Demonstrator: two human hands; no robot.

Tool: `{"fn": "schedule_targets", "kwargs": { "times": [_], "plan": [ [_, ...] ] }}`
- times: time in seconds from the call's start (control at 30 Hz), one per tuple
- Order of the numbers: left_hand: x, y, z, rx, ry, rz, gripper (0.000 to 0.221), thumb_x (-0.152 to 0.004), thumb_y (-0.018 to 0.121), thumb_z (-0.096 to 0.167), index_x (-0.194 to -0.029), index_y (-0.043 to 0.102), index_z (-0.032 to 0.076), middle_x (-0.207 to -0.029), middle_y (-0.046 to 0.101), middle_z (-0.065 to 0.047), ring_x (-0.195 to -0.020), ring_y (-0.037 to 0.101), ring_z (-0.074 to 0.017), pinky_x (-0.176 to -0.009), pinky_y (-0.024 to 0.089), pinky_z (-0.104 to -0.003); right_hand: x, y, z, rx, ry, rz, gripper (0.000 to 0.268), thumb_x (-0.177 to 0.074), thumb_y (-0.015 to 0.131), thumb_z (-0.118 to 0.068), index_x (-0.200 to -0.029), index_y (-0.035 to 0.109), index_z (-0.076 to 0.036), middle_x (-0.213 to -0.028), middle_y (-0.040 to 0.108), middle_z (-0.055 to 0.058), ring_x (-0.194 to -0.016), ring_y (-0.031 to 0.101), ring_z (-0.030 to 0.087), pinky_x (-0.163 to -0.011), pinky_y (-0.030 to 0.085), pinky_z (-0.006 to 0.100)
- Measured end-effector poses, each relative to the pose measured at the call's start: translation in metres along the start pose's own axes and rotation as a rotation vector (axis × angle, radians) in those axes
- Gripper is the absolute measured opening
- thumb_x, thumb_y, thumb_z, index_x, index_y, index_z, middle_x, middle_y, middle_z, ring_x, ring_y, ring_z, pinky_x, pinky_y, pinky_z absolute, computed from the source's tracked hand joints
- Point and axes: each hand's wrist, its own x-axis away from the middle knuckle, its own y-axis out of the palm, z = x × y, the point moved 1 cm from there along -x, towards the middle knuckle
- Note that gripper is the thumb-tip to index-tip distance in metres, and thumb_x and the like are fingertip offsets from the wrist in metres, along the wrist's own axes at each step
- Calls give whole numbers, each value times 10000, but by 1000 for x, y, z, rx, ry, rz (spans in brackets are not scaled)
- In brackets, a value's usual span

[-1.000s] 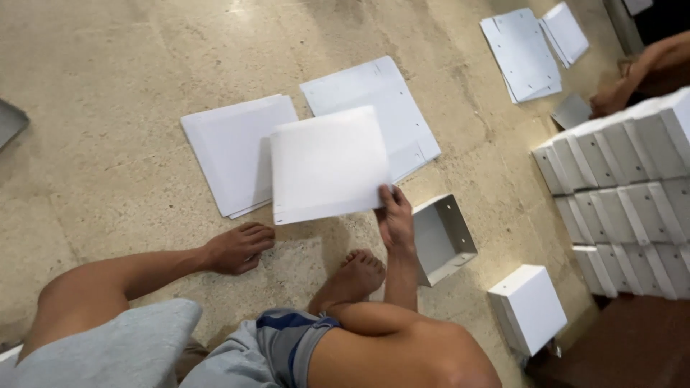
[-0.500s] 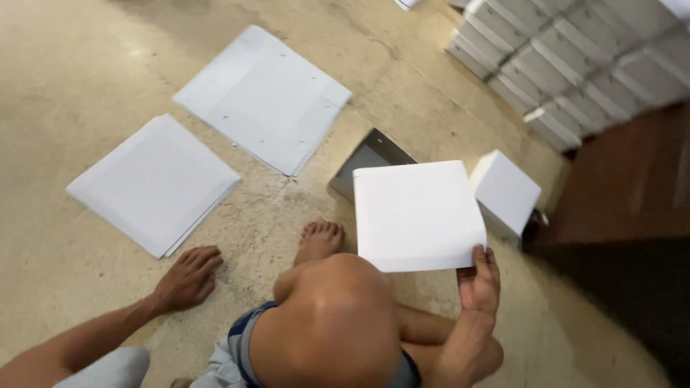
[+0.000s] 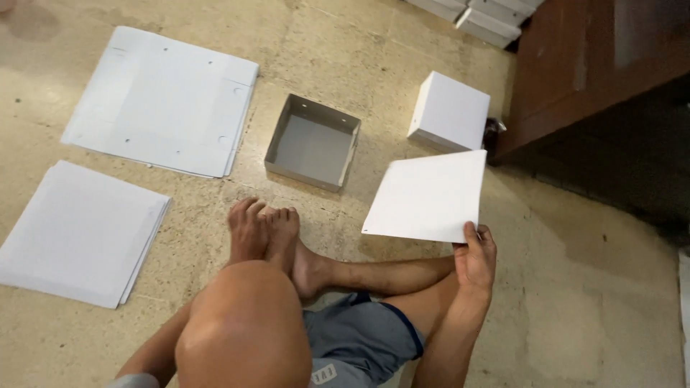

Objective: Assembling cardboard boxes by folding flat sheets and tucking in flaps while sitting on the floor.

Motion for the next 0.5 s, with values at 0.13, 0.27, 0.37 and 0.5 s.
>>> {"fn": "schedule_targets", "kwargs": {
  "times": [0.13, 0.27, 0.37, 0.5],
  "plan": [
    [-65, 28, 37, -1, 292, -119, 519, -826, 659, 100, -1337, 571, 88, -1391, 532, -158, -1367, 463, -343, -1167, 297, -498, 11, 16, -19, 129, 39, 29, 184, -936, 758, -178, -973, 602, -89, -947, 653, 76, -979, 693, 229, -933, 583, 425],
    [-90, 73, 33, -184, 508, -314, 487, -793, 815, 276, -1239, 652, 170, -1290, 642, -73, -1400, 479, -279, -1221, 245, -516, -2, 20, -32, 305, 67, -29, 391, -911, 781, -181, -1186, 571, 0, -1024, 627, 141, -1034, 665, 282, -943, 542, 488],
    [-103, 79, 28, -205, 436, -360, 47, -933, 704, 232, -976, 692, 218, -879, 707, 28, -915, 717, -166, -1058, 444, -461, -21, 24, -55, 443, -65, -25, 419, -935, 767, -174, -1220, 544, 38, -1022, 609, 182, -994, 643, 297, -888, 535, 469],
    [-107, 92, 9, -261, 436, -308, 48, -965, 696, 295, -951, 659, 268, -843, 663, 89, -869, 684, -117, -1034, 443, -427, -11, 65, -119, 662, -200, -15, 463, -954, 772, -226, -1280, 530, -3, -1001, 613, 189, -914, 601, 257, -778, 528, 444]
  ]
}}
